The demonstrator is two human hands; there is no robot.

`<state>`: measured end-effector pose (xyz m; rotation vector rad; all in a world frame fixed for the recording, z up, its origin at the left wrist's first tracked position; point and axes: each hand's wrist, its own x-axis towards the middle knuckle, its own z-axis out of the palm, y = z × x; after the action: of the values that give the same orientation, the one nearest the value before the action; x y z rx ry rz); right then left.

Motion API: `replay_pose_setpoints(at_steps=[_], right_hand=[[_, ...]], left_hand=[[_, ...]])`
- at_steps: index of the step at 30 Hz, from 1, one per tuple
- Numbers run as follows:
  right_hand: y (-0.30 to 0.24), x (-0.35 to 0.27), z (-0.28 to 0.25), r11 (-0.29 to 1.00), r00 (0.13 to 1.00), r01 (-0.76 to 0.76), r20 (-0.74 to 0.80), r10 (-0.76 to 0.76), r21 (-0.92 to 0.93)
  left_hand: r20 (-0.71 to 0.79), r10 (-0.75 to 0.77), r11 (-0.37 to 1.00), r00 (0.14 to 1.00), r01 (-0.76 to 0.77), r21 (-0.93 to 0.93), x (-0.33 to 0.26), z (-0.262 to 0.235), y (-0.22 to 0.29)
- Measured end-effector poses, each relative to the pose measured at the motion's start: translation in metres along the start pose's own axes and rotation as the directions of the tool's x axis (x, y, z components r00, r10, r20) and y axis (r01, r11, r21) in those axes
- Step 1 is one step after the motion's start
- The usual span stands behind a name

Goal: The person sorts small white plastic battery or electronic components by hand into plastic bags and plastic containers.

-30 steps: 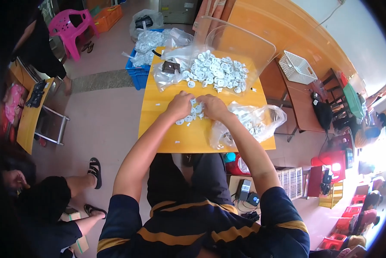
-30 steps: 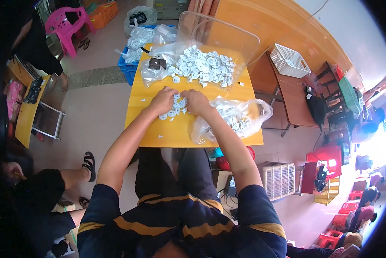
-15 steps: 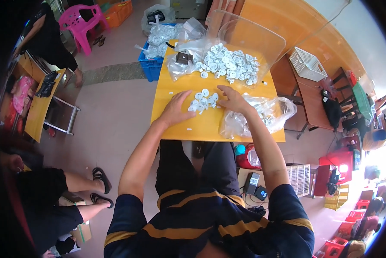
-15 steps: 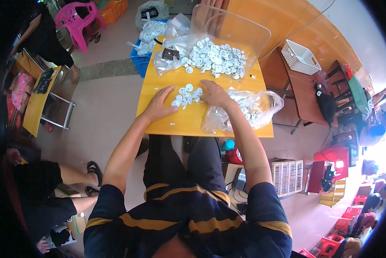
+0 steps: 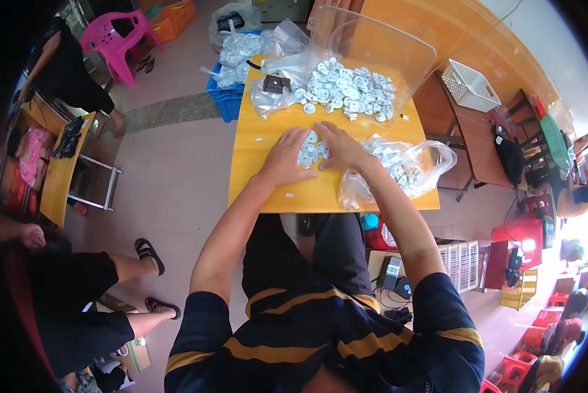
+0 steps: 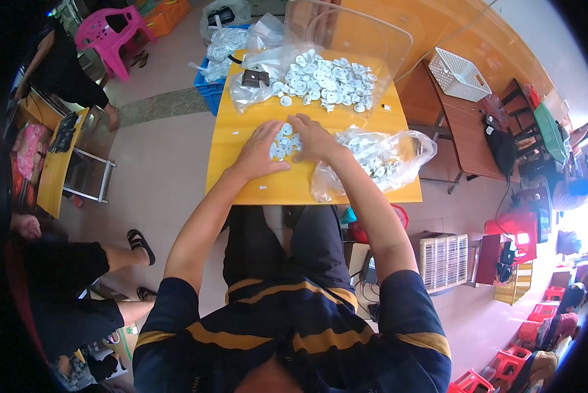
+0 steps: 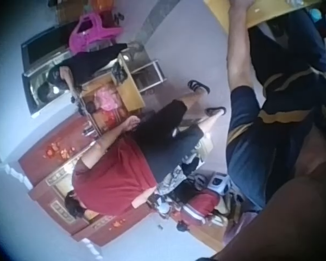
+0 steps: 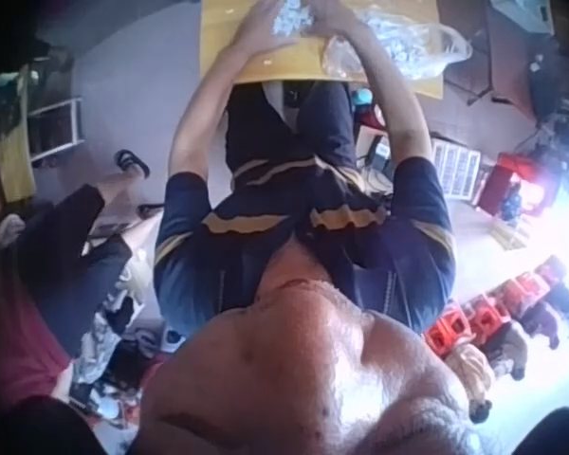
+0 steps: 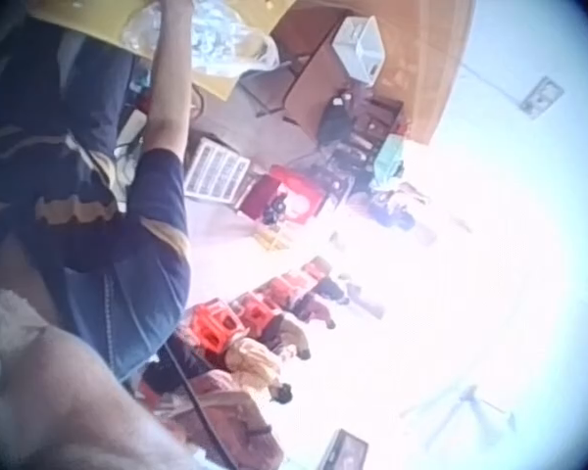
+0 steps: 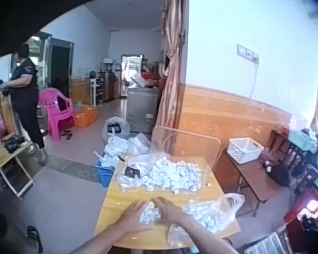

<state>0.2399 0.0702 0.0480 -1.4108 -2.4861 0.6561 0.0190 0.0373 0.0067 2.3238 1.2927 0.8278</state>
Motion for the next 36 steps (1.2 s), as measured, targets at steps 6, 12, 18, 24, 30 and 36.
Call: replay_pose_setpoints(at_steps=[6,12,18,24,30,36], right_hand=[[0.027,0.024,0.019,0.976,0.976,0.210,-0.052,-0.213,-0.051],[0.020,0.024,0.024,0.942,0.920,0.333,-0.231,-0.315,0.044],[0.028,0.021,0.031,0.932,0.915,0.355,-0.235,-0.329,0.077],[0.032,0.014,0.030,0.941,0.919,0.316,-0.288,-0.271,0.124],[0.025,0.005,0.014,0.958,0.965,0.243,-0.135,-0.224,0.151],[0.025,0.004,0.008,0.975,0.990,0.139,-0.059,-0.131,0.173]], left_hand=[[0.019,0.094,0.991,0.995,-0.095,0.096,0.018,0.016,0.002],[-0.057,0.173,0.966,0.983,-0.158,0.206,0.012,0.019,0.004],[-0.198,0.151,0.962,0.969,-0.097,0.256,0.008,0.022,0.005],[-0.232,0.144,0.980,0.962,-0.106,0.171,0.003,0.014,0.007],[-0.215,0.107,0.980,0.971,-0.066,0.190,-0.002,0.011,0.008],[-0.172,0.023,0.995,0.985,-0.006,0.099,-0.003,0.006,0.008]])
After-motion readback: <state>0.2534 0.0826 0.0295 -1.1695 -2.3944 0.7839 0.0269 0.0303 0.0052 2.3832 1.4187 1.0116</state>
